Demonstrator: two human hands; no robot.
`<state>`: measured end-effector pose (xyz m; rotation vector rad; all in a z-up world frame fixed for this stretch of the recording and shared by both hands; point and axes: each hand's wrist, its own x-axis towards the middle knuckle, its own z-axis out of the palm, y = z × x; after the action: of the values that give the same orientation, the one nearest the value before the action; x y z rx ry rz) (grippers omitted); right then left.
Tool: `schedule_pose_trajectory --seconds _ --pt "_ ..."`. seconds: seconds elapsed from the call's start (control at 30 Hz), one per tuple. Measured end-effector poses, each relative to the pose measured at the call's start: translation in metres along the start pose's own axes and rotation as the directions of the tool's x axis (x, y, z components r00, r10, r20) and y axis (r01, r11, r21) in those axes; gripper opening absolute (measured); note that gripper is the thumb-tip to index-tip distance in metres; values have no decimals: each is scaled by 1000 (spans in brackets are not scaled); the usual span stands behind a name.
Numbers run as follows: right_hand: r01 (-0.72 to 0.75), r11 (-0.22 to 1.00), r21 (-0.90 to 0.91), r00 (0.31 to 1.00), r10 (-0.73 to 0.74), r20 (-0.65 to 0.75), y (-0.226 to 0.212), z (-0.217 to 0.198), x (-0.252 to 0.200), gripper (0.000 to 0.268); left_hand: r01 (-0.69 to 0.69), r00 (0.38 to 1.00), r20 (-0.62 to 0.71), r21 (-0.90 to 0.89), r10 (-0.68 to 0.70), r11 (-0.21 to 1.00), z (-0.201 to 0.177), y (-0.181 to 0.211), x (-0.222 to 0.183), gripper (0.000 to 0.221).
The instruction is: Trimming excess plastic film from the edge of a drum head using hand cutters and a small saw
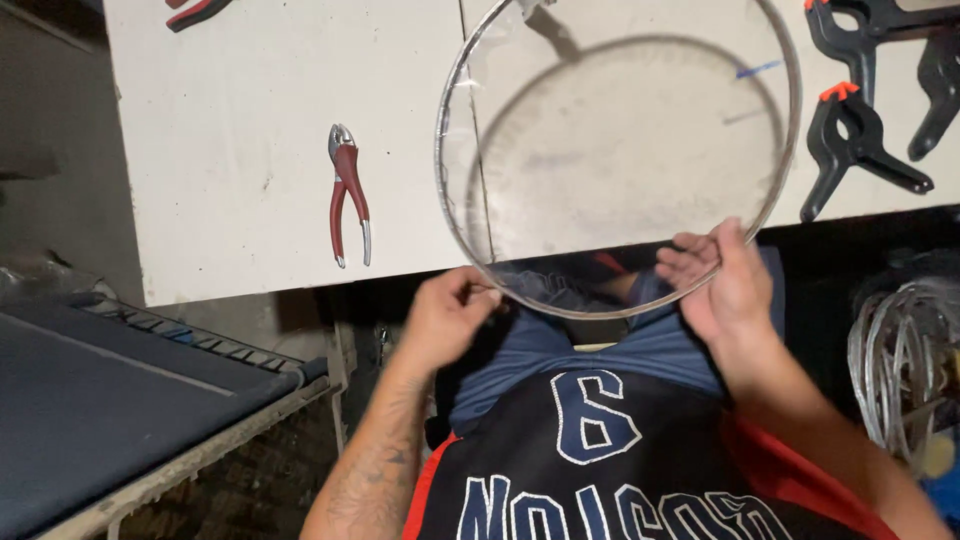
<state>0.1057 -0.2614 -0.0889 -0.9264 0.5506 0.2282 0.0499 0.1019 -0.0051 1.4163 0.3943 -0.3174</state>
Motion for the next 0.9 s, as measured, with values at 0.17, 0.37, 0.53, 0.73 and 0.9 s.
schedule_pose_trajectory --seconds 0.17,0.37,0.53,0.73,0.9 --pt "201 970 -138 957 -224 -182 -42 28 3 34 198 818 -505 698 277 688 -92 22 26 41" --pt "193 971 -139 970 -210 -119 -43 -11 64 16 -131 713 -283 845 642 519 -119 20 41 30" --pt "175 970 -169 976 -193 -99 -62 36 30 34 -268 934 -284 -161 215 950 -45 39 54 40" --pt "204 963 -176 979 -199 45 -60 42 17 48 -393 911 -133 1 390 919 -24 38 66 30" --pt "197 964 -180 979 -183 92 -65 50 7 49 -466 813 -290 192 504 864 -31 23 75 27"
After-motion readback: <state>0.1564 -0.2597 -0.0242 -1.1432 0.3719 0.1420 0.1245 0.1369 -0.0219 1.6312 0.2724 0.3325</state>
